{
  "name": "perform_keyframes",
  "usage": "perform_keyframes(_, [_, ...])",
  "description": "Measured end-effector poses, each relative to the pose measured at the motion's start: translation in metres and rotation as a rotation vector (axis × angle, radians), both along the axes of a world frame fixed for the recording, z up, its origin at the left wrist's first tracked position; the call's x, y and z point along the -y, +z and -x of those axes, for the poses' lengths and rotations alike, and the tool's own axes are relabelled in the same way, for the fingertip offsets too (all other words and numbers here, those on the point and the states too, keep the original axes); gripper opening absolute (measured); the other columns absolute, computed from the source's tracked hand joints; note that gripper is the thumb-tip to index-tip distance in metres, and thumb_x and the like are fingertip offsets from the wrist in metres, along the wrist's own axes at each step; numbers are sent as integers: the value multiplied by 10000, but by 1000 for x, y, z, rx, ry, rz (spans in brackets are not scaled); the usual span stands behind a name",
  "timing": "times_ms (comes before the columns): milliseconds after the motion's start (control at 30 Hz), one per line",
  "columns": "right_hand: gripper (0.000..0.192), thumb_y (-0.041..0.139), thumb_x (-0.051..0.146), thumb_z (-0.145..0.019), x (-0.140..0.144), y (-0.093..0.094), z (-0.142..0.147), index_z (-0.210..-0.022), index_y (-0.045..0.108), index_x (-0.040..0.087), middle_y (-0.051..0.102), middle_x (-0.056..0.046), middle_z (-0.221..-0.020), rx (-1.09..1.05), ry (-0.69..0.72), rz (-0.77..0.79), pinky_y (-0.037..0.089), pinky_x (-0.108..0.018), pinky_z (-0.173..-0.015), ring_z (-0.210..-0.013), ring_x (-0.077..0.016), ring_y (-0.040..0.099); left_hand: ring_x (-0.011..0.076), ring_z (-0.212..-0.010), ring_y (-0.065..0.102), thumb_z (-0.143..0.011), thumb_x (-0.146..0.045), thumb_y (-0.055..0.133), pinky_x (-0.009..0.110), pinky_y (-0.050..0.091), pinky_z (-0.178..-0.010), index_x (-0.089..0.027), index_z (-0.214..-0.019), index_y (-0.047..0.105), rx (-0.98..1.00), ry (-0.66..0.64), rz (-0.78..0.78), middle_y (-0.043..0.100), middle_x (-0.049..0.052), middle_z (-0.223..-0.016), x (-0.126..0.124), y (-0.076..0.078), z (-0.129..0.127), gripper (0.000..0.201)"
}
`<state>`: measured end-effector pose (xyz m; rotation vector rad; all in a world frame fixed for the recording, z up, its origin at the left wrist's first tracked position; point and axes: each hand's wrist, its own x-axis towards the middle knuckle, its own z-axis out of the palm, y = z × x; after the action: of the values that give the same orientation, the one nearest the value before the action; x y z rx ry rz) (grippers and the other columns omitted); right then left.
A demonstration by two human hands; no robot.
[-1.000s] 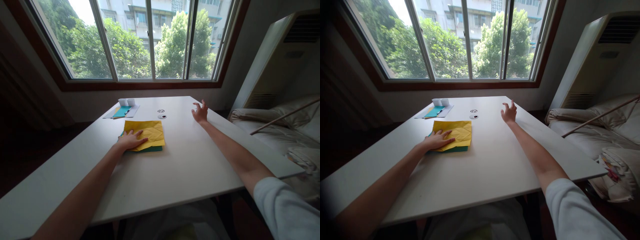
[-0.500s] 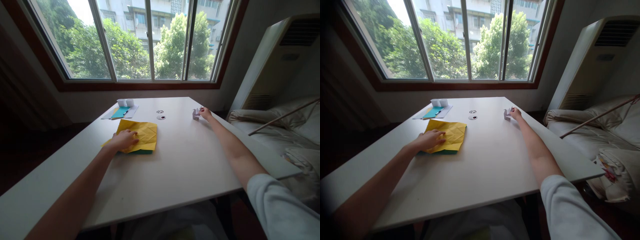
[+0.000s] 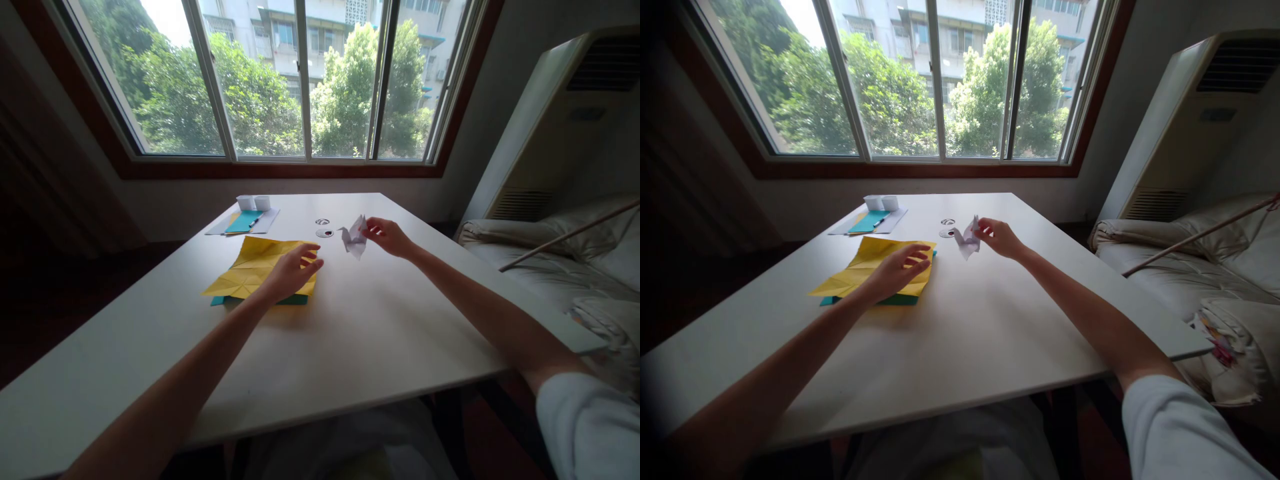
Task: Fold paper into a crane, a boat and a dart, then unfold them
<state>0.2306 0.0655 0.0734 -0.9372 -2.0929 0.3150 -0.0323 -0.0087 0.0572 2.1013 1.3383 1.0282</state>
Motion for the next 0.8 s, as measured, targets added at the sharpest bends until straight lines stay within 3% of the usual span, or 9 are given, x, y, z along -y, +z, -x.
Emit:
perform_keyframes(100, [211, 497, 379, -829, 37, 6, 20, -848, 619, 208, 640, -29, -828, -12, 105, -35, 441, -274, -601, -673, -138, 556, 193, -838, 608, -705, -471, 629, 312, 497, -670, -259, -1278, 408, 250, -38, 246, 582, 108, -1053, 4, 4, -16, 650])
perform_keyframes(200, [205, 494, 393, -837, 61, 2, 28, -850, 611, 225, 623, -32, -842, -68, 148, -63, 445, -279, -590, -699, -146, 555, 168, -797, 601, -673, -389, 689, 287, 485, -660, -288, -1298, 359, 397, -169, 321, 590, 73, -977, 10, 9, -33, 714])
perform_keyframes(300, [178, 490, 378, -846, 75, -10, 31, -849, 595, 235, 612, -35, -867, -187, 103, -99, 462, -291, -612, -739, -153, 561, 157, -746, 598, -669, -329, 695, 294, 479, -675, -255, -1297, 346, 475, -261, 245, 595, 22, -848, 13, 3, -44, 722])
perform_keyframes(467, [112, 521, 327, -835, 90, -32, 32, -867, 593, 248, 604, -40, -876, -207, 127, -123, 483, -310, -632, -758, -157, 567, 159, -784, 591, -718, -266, 649, 316, 467, -753, -242, -1306, 330, 410, -241, 46, 600, 18, -843, 17, -18, -49, 670])
perform_keyframes(600, [125, 624, 324, -761, 101, -35, 36, -856, 598, 247, 605, -35, -840, -225, 108, -153, 481, -319, -641, -760, -165, 570, 184, -872, 583, -723, -262, 639, 280, 478, -702, -244, -1268, 367, 367, -242, -12, 580, 46, -922, 22, -23, -49, 609])
perform_keyframes(800, [64, 600, 292, -771, 102, -35, 37, -803, 587, 238, 593, -29, -828, -412, -9, -65, 487, -321, -643, -763, -166, 577, 179, -879, 585, -688, -235, 662, 293, 486, -722, -239, -1213, 358, 439, -193, -14, 564, 35, -924, 22, -24, -52, 607])
